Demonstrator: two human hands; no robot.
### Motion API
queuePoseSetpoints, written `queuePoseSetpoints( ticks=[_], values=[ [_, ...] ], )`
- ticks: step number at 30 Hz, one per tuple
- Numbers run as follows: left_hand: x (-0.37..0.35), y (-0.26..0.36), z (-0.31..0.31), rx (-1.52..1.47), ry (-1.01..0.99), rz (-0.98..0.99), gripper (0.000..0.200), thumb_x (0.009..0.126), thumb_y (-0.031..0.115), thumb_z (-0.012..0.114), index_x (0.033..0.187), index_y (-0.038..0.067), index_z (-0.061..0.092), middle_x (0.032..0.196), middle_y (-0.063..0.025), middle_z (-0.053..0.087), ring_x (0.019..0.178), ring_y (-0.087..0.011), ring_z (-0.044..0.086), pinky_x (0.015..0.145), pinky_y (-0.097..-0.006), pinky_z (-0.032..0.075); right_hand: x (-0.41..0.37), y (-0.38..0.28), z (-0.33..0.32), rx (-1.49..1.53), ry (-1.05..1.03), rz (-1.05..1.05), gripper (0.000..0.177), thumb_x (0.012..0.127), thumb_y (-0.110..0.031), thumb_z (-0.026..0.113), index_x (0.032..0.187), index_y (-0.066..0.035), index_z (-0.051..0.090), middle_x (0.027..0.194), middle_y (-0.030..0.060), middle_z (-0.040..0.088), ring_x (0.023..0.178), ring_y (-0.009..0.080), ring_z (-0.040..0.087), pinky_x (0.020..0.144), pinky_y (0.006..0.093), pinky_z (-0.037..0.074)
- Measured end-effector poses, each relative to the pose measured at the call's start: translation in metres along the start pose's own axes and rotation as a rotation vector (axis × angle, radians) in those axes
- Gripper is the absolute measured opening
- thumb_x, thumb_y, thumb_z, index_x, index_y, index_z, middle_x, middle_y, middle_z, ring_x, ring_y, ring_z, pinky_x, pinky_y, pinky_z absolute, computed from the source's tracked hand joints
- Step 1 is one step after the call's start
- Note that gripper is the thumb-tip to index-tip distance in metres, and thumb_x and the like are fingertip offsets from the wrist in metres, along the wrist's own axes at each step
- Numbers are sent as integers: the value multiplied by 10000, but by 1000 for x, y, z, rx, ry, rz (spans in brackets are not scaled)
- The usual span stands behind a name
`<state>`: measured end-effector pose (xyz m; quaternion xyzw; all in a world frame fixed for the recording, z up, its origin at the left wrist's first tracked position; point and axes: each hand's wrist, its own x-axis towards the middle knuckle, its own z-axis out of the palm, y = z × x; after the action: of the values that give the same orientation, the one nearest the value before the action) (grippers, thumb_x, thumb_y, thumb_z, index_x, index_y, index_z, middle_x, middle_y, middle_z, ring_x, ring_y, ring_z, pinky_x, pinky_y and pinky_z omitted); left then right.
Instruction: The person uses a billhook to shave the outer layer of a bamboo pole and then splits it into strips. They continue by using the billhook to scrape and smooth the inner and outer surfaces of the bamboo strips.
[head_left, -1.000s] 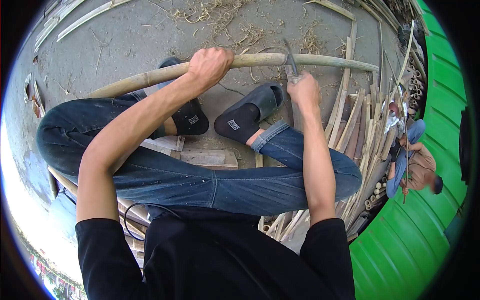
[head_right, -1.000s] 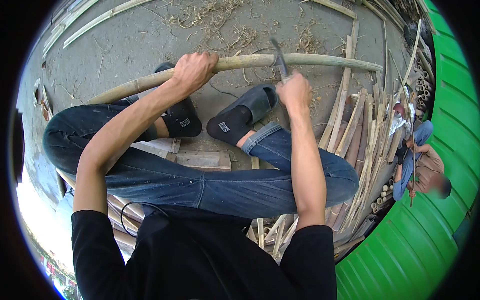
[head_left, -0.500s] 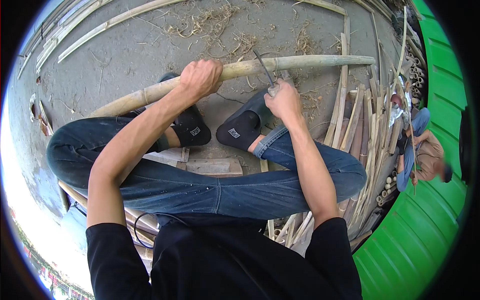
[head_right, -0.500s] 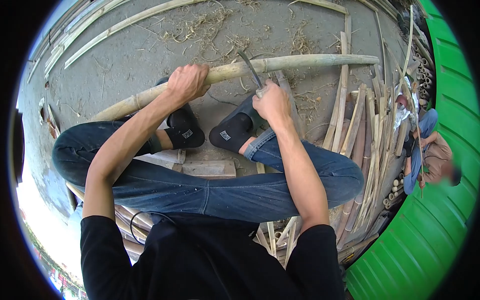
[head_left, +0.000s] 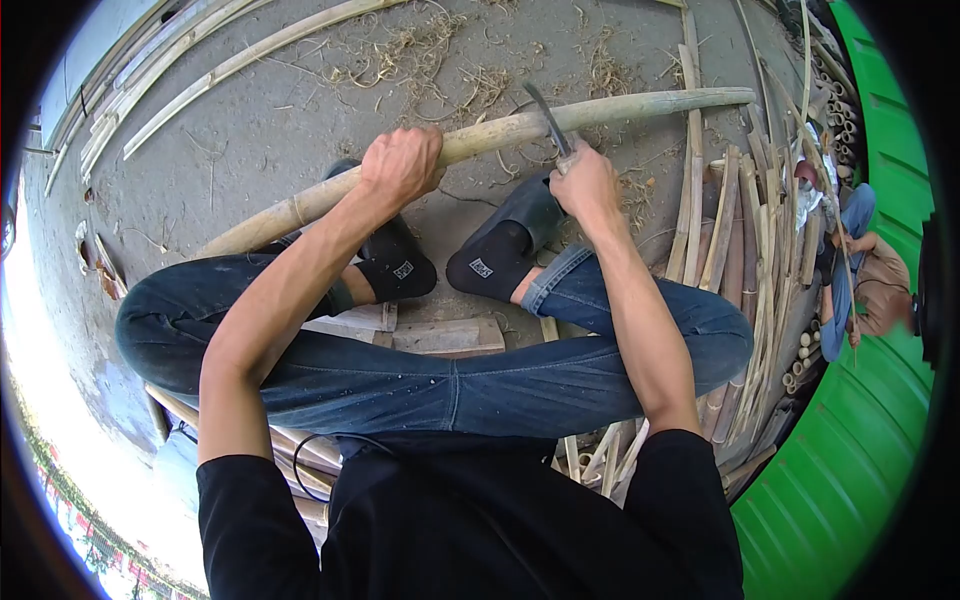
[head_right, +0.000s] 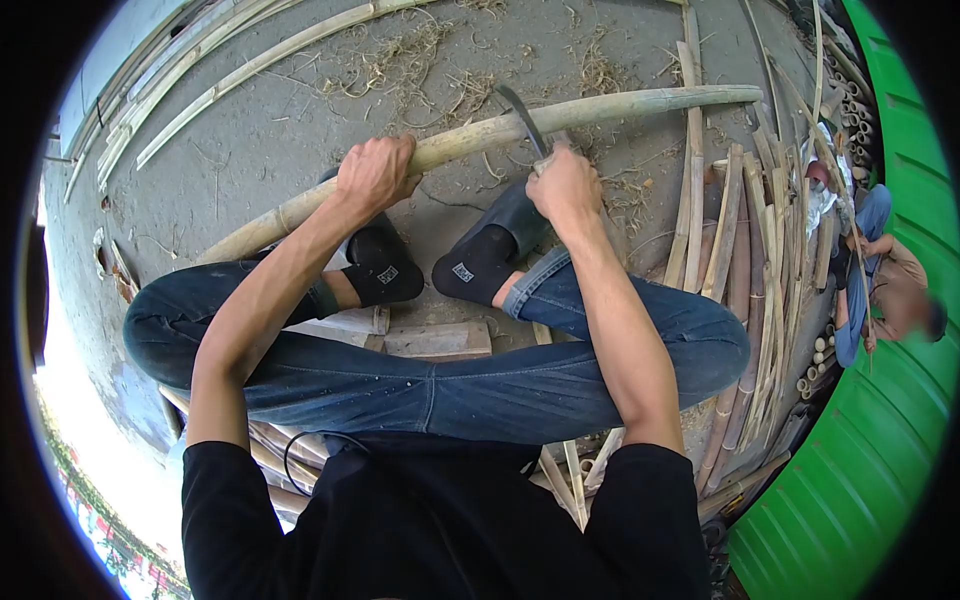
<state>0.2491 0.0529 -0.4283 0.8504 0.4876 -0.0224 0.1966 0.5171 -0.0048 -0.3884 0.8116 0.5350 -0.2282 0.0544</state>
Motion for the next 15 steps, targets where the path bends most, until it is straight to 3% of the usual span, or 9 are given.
queuePoseSetpoints(
  ticks=[3, 6, 9, 11, 12, 13, 15],
  values=[
    [-3, -3, -5, -6, -14, 24, 354, 823, 318, 770, 950, 28, 611, 828, -196, 705, 800, -397, 724, 693, -491, 590, 2, 6, 2, -28, 4, -61, 510, 803, -224, 751, 1276, -55, 658, 1134, 256, 714, 1087, 431, 682, 942, 497, 547],
    [3, -1, -14, -27, -23, -8, 371, 816, 339, 766, 957, 19, 642, 854, -211, 713, 842, -406, 724, 730, -501, 588, 3, -7, 2, 49, 41, 61, 539, 802, -239, 762, 1291, -46, 642, 1126, 258, 715, 1085, 430, 684, 951, 501, 543],
    [3, 0, -30, -18, -86, -47, 322, 801, 305, 724, 950, 21, 694, 872, -203, 723, 889, -397, 728, 820, -492, 582, -22, -18, 19, 54, -16, -58, 507, 801, -255, 778, 1242, -46, 644, 1066, 296, 712, 1073, 462, 678, 938, 542, 535],
    [2, -6, -29, -75, -142, -123, 350, 762, 273, 694, 973, -6, 712, 907, -235, 724, 915, -429, 722, 844, -488, 581, -8, -5, 14, 61, 52, -64, 420, 812, -253, 766, 1149, -33, 648, 1011, 282, 720, 1005, 471, 696, 903, 564, 543],
    [2, -1, -35, -74, -278, -173, 364, 729, 233, 662, 981, -25, 713, 954, -266, 723, 955, -452, 714, 873, -501, 573, 0, 2, 9, 108, 85, 30, 402, 810, -249, 766, 1126, -28, 651, 1023, 275, 723, 1019, 460, 694, 901, 546, 545],
    [0, -1, -35, -59, -283, -165, 364, 729, 233, 662, 981, -25, 713, 954, -266, 723, 955, -452, 714, 873, -501, 573, 7, 6, 6, 148, 126, 112, 385, 808, -244, 766, 1103, -24, 655, 1035, 267, 725, 1033, 450, 691, 898, 528, 548],
    [1, 1, -37, -126, -278, -204, 374, 718, 218, 657, 984, -39, 712, 988, -295, 716, 982, -462, 708, 888, -516, 564, -15, 4, 22, 138, 59, -4, 424, 793, -243, 777, 1140, -33, 655, 1034, 263, 724, 1030, 451, 695, 915, 547, 544]
  ],
)
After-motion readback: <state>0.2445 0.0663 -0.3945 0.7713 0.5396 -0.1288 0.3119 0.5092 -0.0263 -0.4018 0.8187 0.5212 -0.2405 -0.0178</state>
